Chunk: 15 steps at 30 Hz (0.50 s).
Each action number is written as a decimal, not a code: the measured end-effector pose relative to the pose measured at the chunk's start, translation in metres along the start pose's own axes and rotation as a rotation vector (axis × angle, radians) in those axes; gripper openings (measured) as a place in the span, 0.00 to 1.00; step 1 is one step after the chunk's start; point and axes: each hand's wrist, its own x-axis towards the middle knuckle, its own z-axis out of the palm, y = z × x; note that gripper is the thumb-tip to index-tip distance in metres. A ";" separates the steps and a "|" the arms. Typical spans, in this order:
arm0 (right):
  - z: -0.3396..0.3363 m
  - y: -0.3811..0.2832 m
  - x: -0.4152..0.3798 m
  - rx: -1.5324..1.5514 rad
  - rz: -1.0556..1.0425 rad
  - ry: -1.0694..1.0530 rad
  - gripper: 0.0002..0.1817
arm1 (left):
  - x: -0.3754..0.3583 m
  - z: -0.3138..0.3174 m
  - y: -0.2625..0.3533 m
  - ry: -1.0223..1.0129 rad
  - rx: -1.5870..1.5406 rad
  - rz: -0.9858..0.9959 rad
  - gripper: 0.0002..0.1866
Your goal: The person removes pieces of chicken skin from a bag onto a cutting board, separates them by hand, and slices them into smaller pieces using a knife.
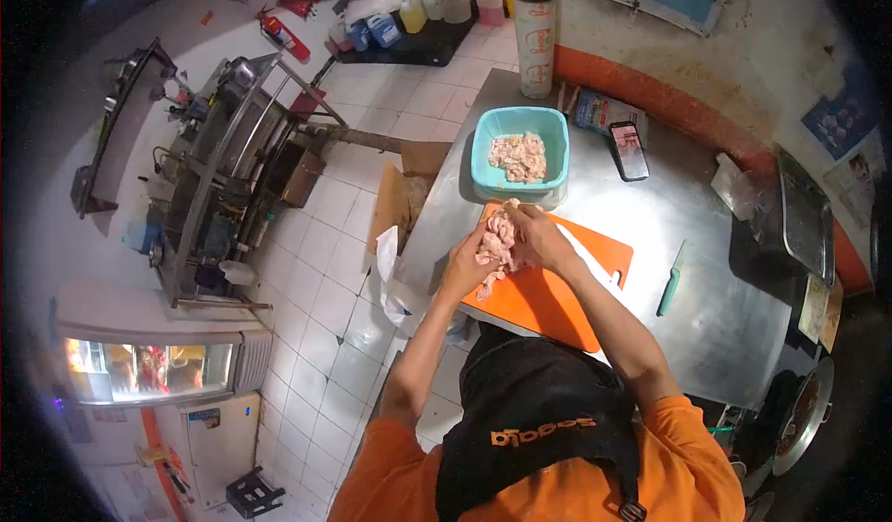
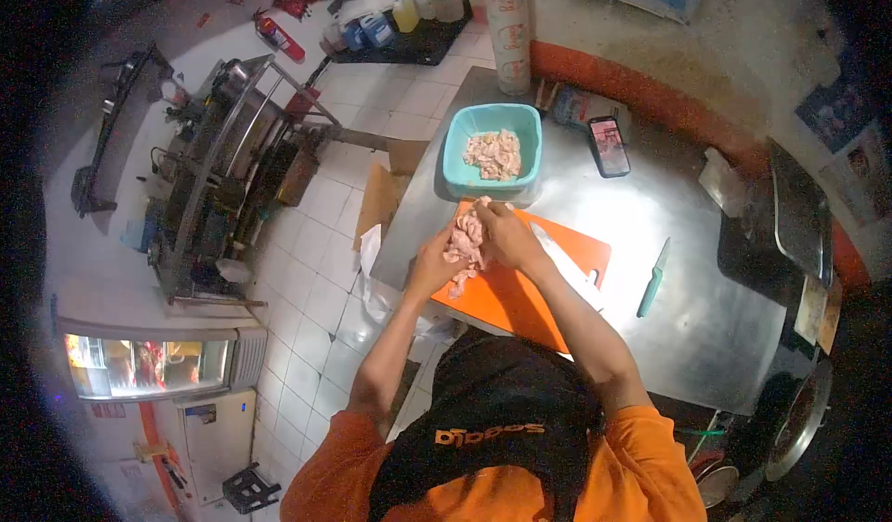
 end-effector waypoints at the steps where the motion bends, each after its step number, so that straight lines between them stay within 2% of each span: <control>1: -0.016 -0.007 0.006 0.019 0.031 -0.113 0.22 | 0.005 -0.006 0.012 -0.026 0.001 -0.043 0.35; 2: -0.027 -0.008 0.012 0.037 0.060 -0.228 0.20 | 0.010 -0.011 0.021 -0.050 0.002 -0.087 0.32; 3: -0.033 -0.001 0.015 0.139 0.118 -0.216 0.15 | 0.014 -0.013 0.024 -0.055 0.002 -0.081 0.32; 5: -0.046 0.010 0.014 0.182 0.115 -0.233 0.13 | 0.019 -0.017 0.029 0.032 -0.053 -0.026 0.22; 6: -0.052 0.016 0.010 0.227 0.113 -0.251 0.11 | 0.021 -0.019 0.031 0.023 -0.052 -0.027 0.22; 7: -0.053 0.024 0.006 0.102 0.111 -0.293 0.12 | 0.025 -0.022 0.036 0.000 -0.029 -0.003 0.19; 8: -0.058 0.031 0.000 0.100 0.116 -0.280 0.12 | 0.032 -0.022 0.040 -0.020 -0.006 0.028 0.15; 11: -0.072 0.023 -0.028 0.128 0.238 -0.120 0.18 | 0.037 -0.019 0.044 -0.104 0.018 0.020 0.12; 12: -0.084 0.013 -0.037 0.131 0.238 -0.120 0.18 | 0.038 -0.021 0.045 -0.104 0.020 0.019 0.12; 14: -0.105 0.001 -0.059 0.010 0.406 -0.065 0.20 | 0.040 -0.028 0.058 -0.193 0.050 -0.092 0.12; 15: -0.108 0.008 -0.072 0.011 0.412 -0.058 0.20 | 0.043 -0.031 0.065 -0.201 0.052 -0.087 0.12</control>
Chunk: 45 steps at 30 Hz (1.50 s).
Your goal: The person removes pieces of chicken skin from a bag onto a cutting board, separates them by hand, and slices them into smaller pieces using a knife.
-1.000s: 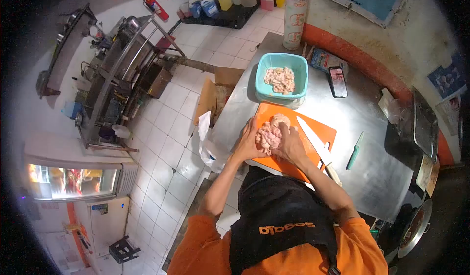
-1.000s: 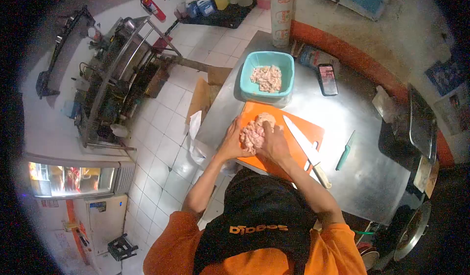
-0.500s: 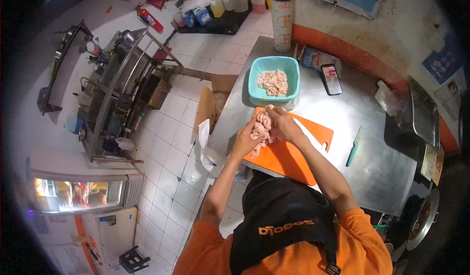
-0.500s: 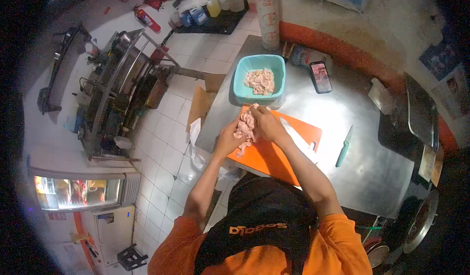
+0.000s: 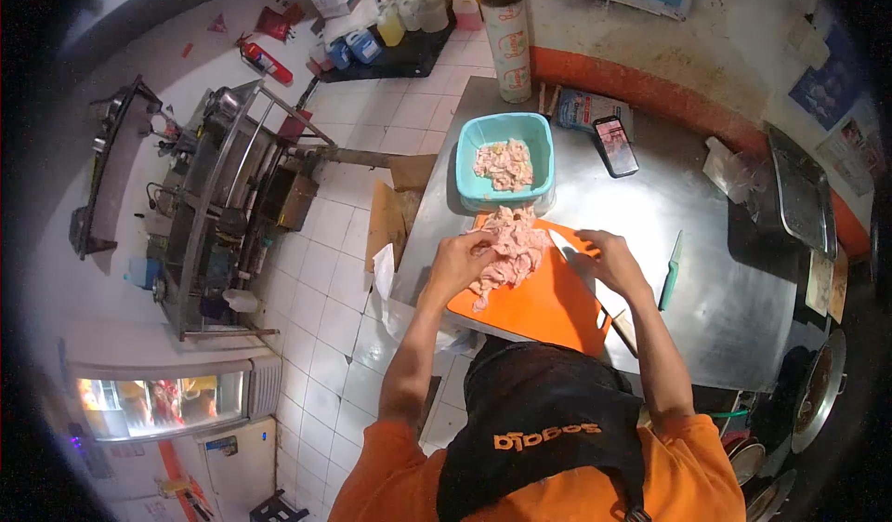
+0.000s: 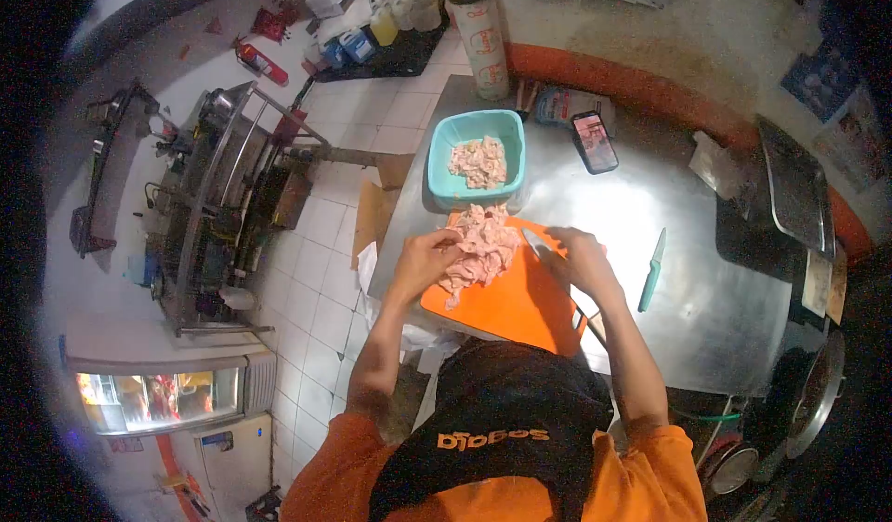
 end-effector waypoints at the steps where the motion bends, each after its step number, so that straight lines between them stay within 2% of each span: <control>1: -0.002 0.011 -0.009 -0.020 0.003 0.026 0.20 | 0.000 -0.004 0.007 -0.001 -0.016 -0.001 0.13; 3: 0.003 0.024 -0.017 -0.041 0.009 0.049 0.19 | 0.002 -0.009 0.011 -0.003 -0.032 -0.006 0.14; 5: 0.014 0.026 -0.017 0.016 0.056 -0.008 0.21 | 0.008 -0.013 0.013 0.012 -0.238 -0.008 0.13; 6: 0.025 0.028 -0.013 0.079 0.018 0.031 0.17 | 0.011 -0.015 0.011 -0.004 -0.275 0.040 0.13; 7: 0.038 0.026 -0.005 0.107 -0.030 0.033 0.18 | 0.014 -0.016 0.008 -0.008 -0.272 0.046 0.13; 9: 0.061 0.008 0.013 0.224 -0.133 0.094 0.16 | 0.019 -0.017 0.002 0.016 -0.628 -0.019 0.14; 10: 0.074 0.006 0.023 0.226 -0.139 0.098 0.16 | 0.020 -0.018 0.002 0.041 -0.637 0.004 0.13; 12: 0.093 0.005 0.040 0.019 -0.280 0.148 0.14 | 0.015 -0.019 0.003 0.063 -0.665 0.010 0.11; 13: 0.091 0.006 0.047 0.018 -0.290 0.148 0.14 | 0.014 -0.020 0.004 0.083 -0.698 0.013 0.09; 15: 0.086 0.007 0.060 0.040 -0.231 -0.026 0.13 | 0.009 -0.020 0.001 0.109 -0.723 0.058 0.07; 16: 0.068 -0.014 0.056 0.056 -0.218 -0.048 0.13 | 0.007 -0.021 0.000 0.125 -0.748 0.098 0.07; 19: 0.048 -0.028 0.059 0.126 -0.223 -0.105 0.13 | 0.000 -0.021 -0.001 0.156 -0.724 0.026 0.07; 21: 0.055 -0.015 0.064 0.053 -0.234 -0.149 0.13 | -0.004 -0.013 -0.006 0.182 -0.706 0.034 0.08; 23: 0.050 -0.022 0.064 0.290 -0.260 -0.092 0.12 | 0.003 -0.009 -0.012 0.203 -0.693 0.061 0.09; 25: 0.044 -0.024 0.060 0.361 -0.277 -0.086 0.13 | -0.002 -0.007 -0.014 0.220 -0.629 0.096 0.08; 27: 0.039 -0.027 0.065 0.656 -0.146 -0.165 0.13 | -0.003 -0.003 -0.004 0.296 -0.531 0.136 0.08; 29: 0.022 -0.049 0.059 0.658 -0.170 -0.148 0.12 | -0.003 -0.010 0.014 0.362 -0.427 0.185 0.08; 31: 0.012 -0.058 0.057 0.593 -0.251 -0.171 0.10 | -0.007 -0.019 0.023 0.263 -0.513 0.057 0.07; 32: 0.007 -0.066 0.055 0.716 -0.288 -0.176 0.09 | -0.005 -0.019 0.026 0.265 -0.515 0.057 0.07; 34: 0.004 -0.074 0.054 0.759 -0.306 -0.159 0.08 | -0.001 -0.016 0.032 0.304 -0.565 0.249 0.02; 35: 0.003 -0.077 0.054 0.802 -0.324 -0.137 0.08 | -0.002 -0.018 0.043 0.305 -0.566 0.247 0.02; 38: -0.003 -0.096 0.043 0.773 -0.267 -0.092 0.06 | -0.005 -0.020 0.066 0.260 -0.648 0.130 0.02; 43: 0.007 -0.087 0.042 0.720 -0.194 -0.155 0.08 | -0.002 -0.013 0.065 0.241 -0.612 0.237 0.03; 45: 0.013 -0.093 0.038 0.568 -0.298 -0.079 0.12 | 0.008 -0.003 0.052 0.229 -0.718 0.285 0.02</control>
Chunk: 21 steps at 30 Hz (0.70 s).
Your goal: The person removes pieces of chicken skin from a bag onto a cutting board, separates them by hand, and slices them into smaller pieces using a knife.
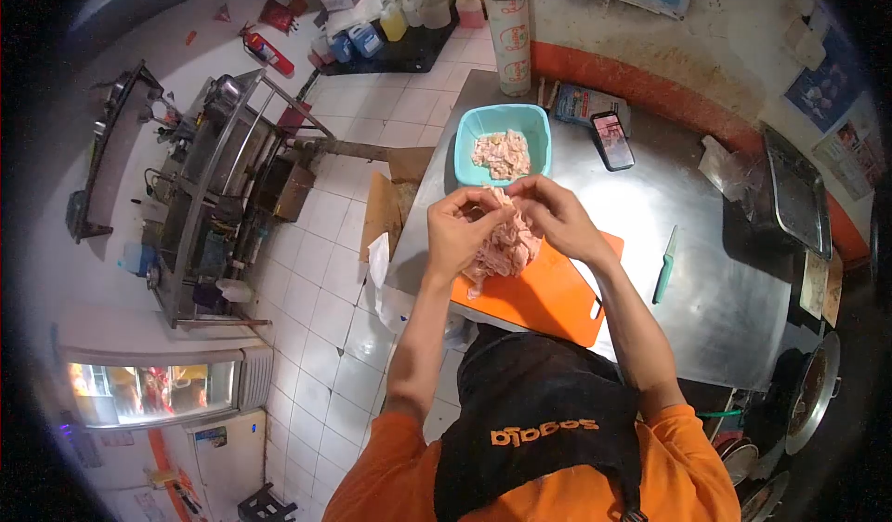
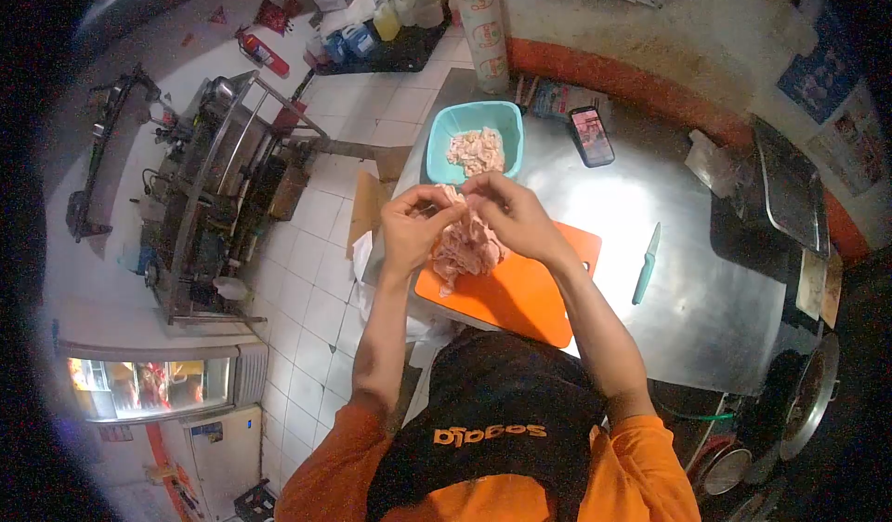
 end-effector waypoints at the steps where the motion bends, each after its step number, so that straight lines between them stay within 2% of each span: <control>1: 0.006 0.002 0.001 0.036 -0.091 -0.011 0.15 | 0.002 0.002 0.000 -0.014 -0.112 0.034 0.03; 2: 0.003 0.001 0.000 0.037 -0.087 -0.010 0.15 | 0.000 0.001 0.002 -0.014 -0.112 0.030 0.03; 4: -0.009 -0.006 0.000 -0.031 0.178 -0.176 0.15 | -0.001 -0.002 0.013 0.076 -0.082 -0.132 0.04; 5: -0.006 -0.003 -0.001 -0.029 0.179 -0.175 0.15 | 0.000 -0.004 0.016 0.075 -0.081 -0.134 0.04; 7: 0.003 0.007 0.000 -0.094 0.003 -0.084 0.17 | 0.001 -0.006 0.019 0.057 -0.092 -0.157 0.07; 11: 0.016 0.024 0.006 -0.062 0.124 -0.103 0.16 | -0.002 -0.016 0.011 -0.017 0.017 -0.115 0.10; 13: 0.027 0.049 0.005 0.130 0.085 -0.020 0.12 | -0.002 -0.017 0.010 0.074 0.028 -0.102 0.08; 16: 0.030 0.062 0.006 -0.014 -0.034 -0.011 0.11 | -0.003 -0.018 0.013 0.141 0.001 -0.057 0.08; 21: 0.022 0.064 0.003 0.081 0.054 -0.061 0.10 | -0.001 -0.024 0.020 0.196 -0.057 0.014 0.05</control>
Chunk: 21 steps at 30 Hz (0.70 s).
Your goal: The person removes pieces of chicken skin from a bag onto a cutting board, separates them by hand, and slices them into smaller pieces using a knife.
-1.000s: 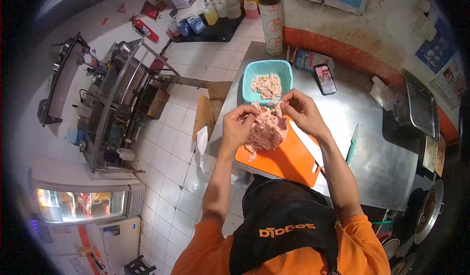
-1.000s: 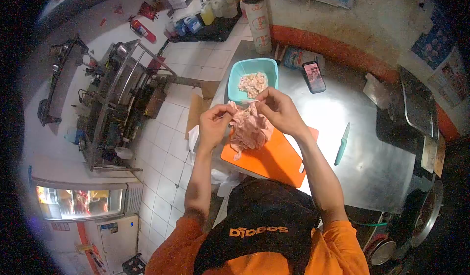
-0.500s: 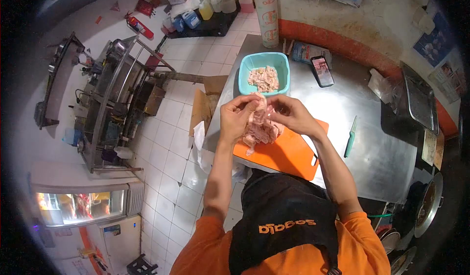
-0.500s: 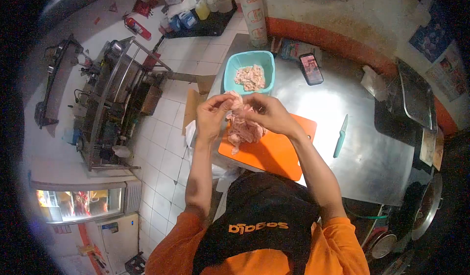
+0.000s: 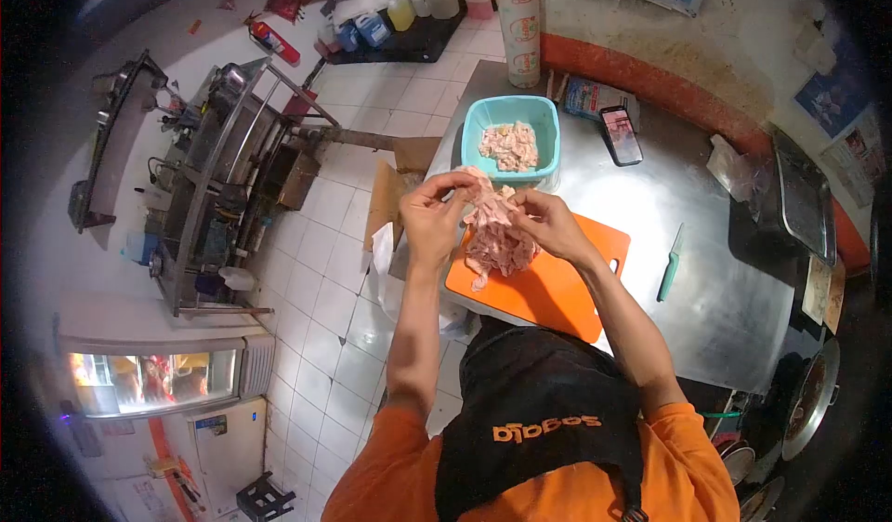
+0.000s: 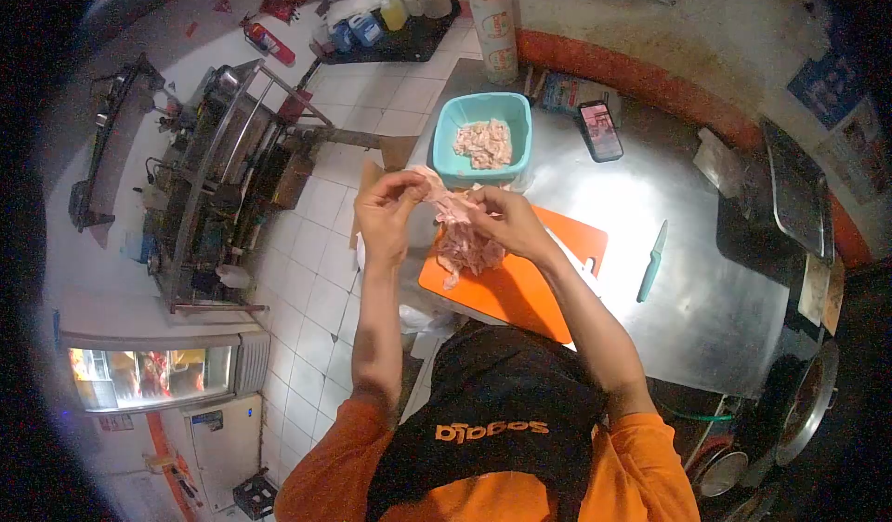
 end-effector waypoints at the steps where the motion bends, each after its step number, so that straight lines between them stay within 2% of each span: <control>1: -0.002 0.001 -0.001 0.002 0.045 -0.003 0.10 | 0.002 -0.004 -0.001 0.029 -0.046 0.014 0.05; 5: -0.011 -0.004 -0.008 0.091 0.054 0.099 0.10 | 0.005 -0.012 -0.004 -0.027 -0.161 0.047 0.11; 7: -0.018 -0.014 -0.010 0.439 0.034 0.260 0.10 | -0.002 -0.012 -0.003 0.013 -0.202 -0.081 0.18; 8: -0.028 -0.024 -0.011 0.472 0.035 0.236 0.10 | -0.006 -0.013 -0.006 0.008 -0.199 -0.086 0.18; 10: -0.035 -0.043 -0.014 0.392 0.007 0.288 0.10 | -0.016 -0.017 -0.020 -0.042 -0.226 -0.305 0.23; 11: -0.038 -0.048 -0.014 0.313 -0.027 0.311 0.10 | -0.021 -0.019 -0.028 -0.047 -0.225 -0.311 0.23; 13: -0.048 -0.048 -0.016 0.229 -0.076 0.263 0.11 | -0.032 -0.019 -0.049 -0.196 -0.051 -0.490 0.22; 15: -0.054 -0.051 -0.019 0.143 -0.123 0.207 0.11 | -0.043 -0.022 -0.084 -0.213 -0.064 -0.510 0.22; 17: -0.056 -0.059 -0.027 0.001 -0.072 0.153 0.11 | -0.043 -0.013 -0.082 -0.370 0.264 -0.259 0.18; 18: -0.057 -0.064 -0.032 -0.001 -0.068 0.154 0.11 | -0.045 -0.011 -0.079 -0.350 0.689 -0.019 0.16; 19: -0.056 -0.070 -0.037 -0.060 -0.022 0.167 0.10 | -0.043 -0.006 -0.075 -0.347 0.687 -0.024 0.16; 21: -0.056 -0.079 -0.043 -0.122 0.019 0.171 0.10 | -0.035 -0.001 -0.074 -0.385 1.088 0.382 0.15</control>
